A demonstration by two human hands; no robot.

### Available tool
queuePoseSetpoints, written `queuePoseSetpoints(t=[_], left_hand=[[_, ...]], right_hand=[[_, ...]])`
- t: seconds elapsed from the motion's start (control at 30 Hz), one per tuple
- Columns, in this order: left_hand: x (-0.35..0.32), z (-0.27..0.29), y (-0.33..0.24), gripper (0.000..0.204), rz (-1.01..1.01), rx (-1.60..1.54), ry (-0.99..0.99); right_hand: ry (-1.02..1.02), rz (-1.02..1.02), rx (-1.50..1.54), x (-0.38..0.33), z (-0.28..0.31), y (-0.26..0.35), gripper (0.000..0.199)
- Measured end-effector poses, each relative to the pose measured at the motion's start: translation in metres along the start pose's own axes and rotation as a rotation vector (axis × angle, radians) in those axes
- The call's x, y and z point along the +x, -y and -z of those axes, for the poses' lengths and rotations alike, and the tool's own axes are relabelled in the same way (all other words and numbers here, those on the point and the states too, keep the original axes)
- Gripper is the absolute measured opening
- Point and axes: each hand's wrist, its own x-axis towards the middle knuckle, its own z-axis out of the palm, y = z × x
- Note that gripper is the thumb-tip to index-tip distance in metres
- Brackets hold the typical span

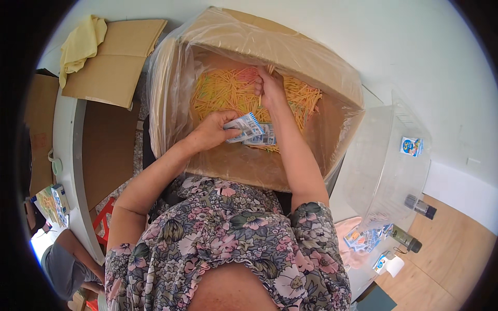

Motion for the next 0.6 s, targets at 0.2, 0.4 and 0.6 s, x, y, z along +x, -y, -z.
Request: queuePoseSetpoints(t=[0.2, 0.4, 0.6], left_hand=[[0.000, 0.002, -0.001, 0.012, 0.059, -0.305, 0.027], [0.003, 0.006, -0.016, 0.016, 0.040, -0.477, 0.107], [-0.005, 0.009, -0.020, 0.010, -0.057, -0.380, 0.002]], right_hand=[[0.273, -0.148, 0.023, -0.013, 0.011, 0.005, 0.025], [0.297, 0.061, 0.130, -0.071, -0.028, 0.000, 0.036], [0.054, 0.181, 0.267, -0.079, -0.017, -0.005, 0.035]])
